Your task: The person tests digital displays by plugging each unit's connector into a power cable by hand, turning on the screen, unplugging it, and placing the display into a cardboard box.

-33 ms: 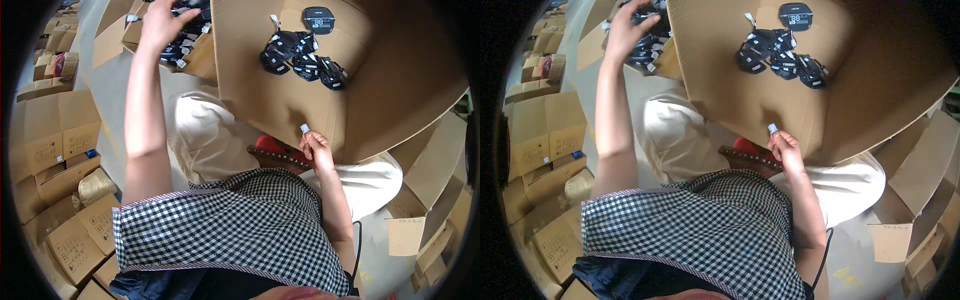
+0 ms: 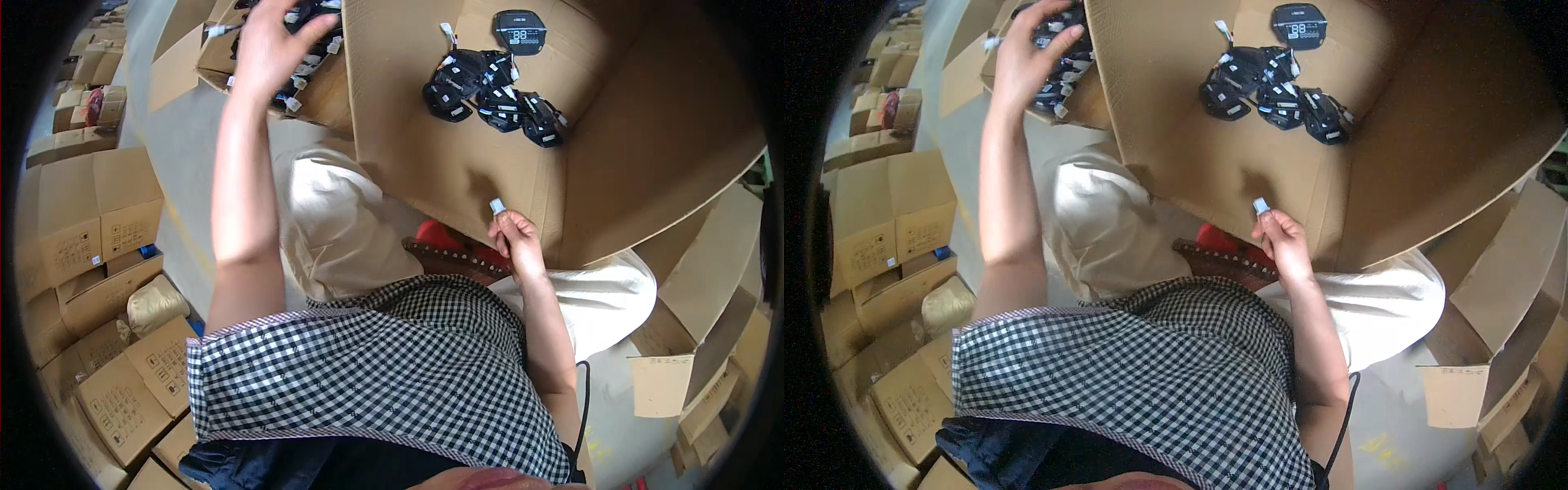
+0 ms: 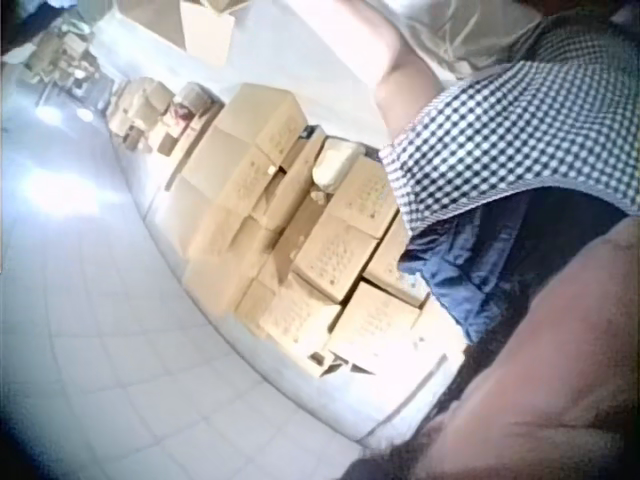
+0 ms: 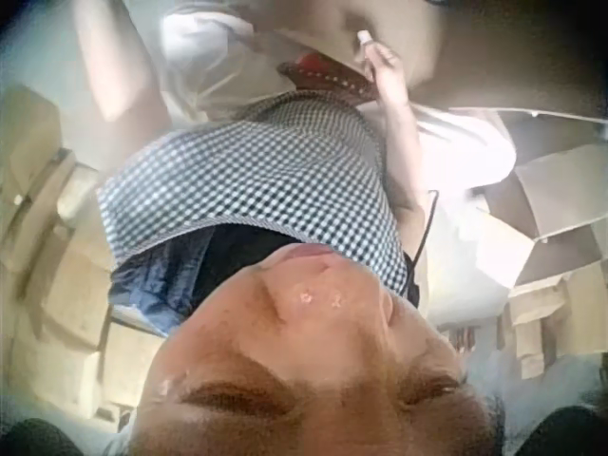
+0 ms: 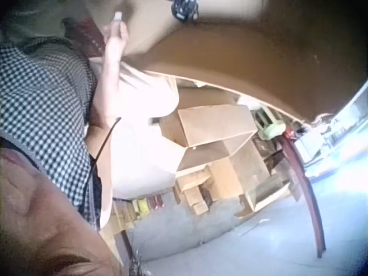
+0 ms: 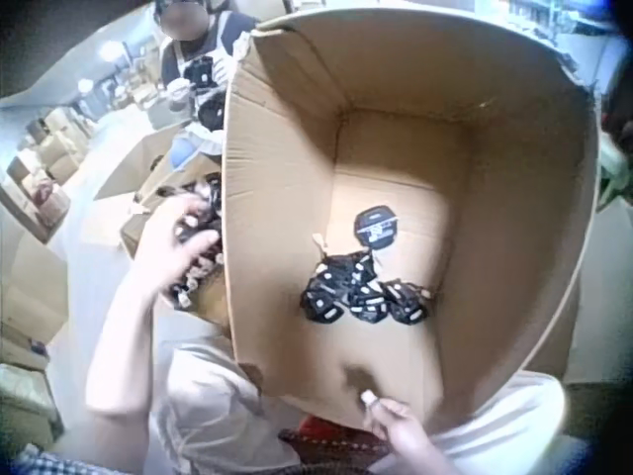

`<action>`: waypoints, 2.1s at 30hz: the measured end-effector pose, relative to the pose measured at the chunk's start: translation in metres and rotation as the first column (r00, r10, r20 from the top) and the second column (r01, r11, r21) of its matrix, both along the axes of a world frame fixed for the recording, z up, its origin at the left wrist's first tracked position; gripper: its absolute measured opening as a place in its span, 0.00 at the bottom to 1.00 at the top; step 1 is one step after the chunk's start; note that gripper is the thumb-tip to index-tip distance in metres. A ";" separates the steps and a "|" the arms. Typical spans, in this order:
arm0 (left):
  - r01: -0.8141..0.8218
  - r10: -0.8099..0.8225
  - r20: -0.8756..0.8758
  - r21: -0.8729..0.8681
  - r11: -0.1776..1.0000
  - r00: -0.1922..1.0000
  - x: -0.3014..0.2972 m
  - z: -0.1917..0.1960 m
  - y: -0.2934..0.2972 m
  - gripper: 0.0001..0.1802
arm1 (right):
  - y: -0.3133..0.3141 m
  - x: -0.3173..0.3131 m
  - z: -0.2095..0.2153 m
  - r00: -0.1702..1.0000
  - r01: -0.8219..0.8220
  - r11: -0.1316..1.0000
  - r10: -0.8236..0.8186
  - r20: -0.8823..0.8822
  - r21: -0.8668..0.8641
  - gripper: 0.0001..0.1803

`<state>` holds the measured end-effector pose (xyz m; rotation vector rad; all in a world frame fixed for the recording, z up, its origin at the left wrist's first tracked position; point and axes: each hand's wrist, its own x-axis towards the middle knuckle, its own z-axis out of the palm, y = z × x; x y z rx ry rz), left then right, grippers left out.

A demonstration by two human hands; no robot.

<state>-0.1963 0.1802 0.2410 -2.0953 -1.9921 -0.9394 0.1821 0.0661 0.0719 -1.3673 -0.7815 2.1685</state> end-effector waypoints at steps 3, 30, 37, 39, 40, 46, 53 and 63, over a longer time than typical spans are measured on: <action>0.172 -0.184 0.249 0.072 0.983 0.951 0.050 -0.016 -0.032 0.15 | 0.029 -0.014 -0.003 0.937 -0.218 0.950 0.139 0.321 0.223 0.11; 0.323 0.236 0.519 -0.765 0.557 0.822 0.145 -0.148 -0.056 0.35 | 0.111 -0.030 -0.020 0.902 0.430 0.877 -0.407 -0.143 0.214 0.07; 0.637 0.703 0.692 -0.619 0.459 0.166 0.141 -0.155 -0.038 0.52 | 0.064 0.027 0.019 0.751 0.561 0.827 -0.487 -0.447 0.043 0.10; 0.737 0.706 0.671 -0.592 0.325 0.228 0.142 -0.158 -0.036 0.54 | 0.057 0.030 0.020 0.733 0.557 0.830 -0.501 -0.461 -0.016 0.09; 0.811 0.701 0.653 -0.554 0.185 0.286 0.144 -0.158 -0.035 0.56 | 0.055 0.030 0.020 0.718 0.544 0.836 -0.510 -0.473 -0.075 0.08; 0.545 0.518 0.751 -0.253 0.799 -0.411 0.161 -0.153 -0.045 0.24 | 0.037 0.030 -0.010 0.857 0.337 0.930 -0.368 -0.361 -0.150 0.08; 0.763 0.026 0.970 -0.205 0.614 0.240 0.164 -0.177 -0.067 0.18 | 0.061 0.050 -0.060 0.977 0.203 0.948 -0.211 -0.008 -0.247 0.12; 0.668 -0.203 0.646 -0.643 0.375 0.736 0.154 -0.203 -0.083 0.17 | 0.055 -0.007 0.023 0.915 -0.178 0.983 0.148 0.374 0.046 0.10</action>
